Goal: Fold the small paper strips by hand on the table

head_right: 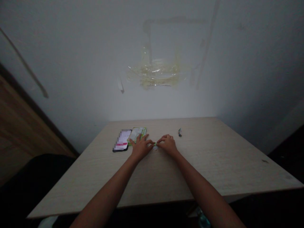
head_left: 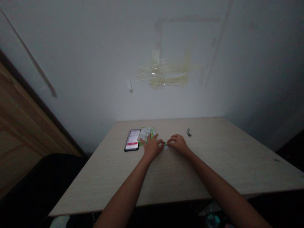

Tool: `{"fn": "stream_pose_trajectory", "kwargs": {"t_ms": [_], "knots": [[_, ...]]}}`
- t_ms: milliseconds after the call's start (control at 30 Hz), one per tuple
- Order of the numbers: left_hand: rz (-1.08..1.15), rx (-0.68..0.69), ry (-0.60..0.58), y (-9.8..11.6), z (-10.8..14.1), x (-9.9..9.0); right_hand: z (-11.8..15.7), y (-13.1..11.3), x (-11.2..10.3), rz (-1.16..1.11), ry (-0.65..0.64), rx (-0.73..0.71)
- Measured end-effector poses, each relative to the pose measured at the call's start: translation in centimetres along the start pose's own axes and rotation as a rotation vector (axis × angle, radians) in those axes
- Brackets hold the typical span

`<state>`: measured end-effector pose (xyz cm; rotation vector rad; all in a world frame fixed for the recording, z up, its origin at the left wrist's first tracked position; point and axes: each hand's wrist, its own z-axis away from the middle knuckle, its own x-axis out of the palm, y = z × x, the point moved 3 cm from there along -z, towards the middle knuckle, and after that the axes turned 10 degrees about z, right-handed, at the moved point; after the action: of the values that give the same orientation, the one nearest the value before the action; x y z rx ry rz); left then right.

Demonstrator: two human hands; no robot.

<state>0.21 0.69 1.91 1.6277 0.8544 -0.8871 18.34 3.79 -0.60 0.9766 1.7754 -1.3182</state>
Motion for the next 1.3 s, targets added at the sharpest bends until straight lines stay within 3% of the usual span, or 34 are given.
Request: {"fn": "stream_pose_trajectory", "kwargs": {"t_ms": [233,767,1000,1300], "knots": [[-0.007,-0.015,0.008,0.5,-0.3,0.1,0.0,-0.5,0.0,0.007,-0.009,0.024],[0.036,-0.085,-0.130,-0.4,-1.3,-0.5,-0.9,-0.1,0.6,0.077,-0.045,0.060],[0.055,-0.086,-0.123,-0.7,-1.3,-0.3,-1.4,0.2,0.8,0.065,-0.069,0.022],[0.007,-0.091,-0.135,-0.9,-1.3,-0.3,-1.3,-0.1,0.1,0.044,-0.112,0.087]]}}
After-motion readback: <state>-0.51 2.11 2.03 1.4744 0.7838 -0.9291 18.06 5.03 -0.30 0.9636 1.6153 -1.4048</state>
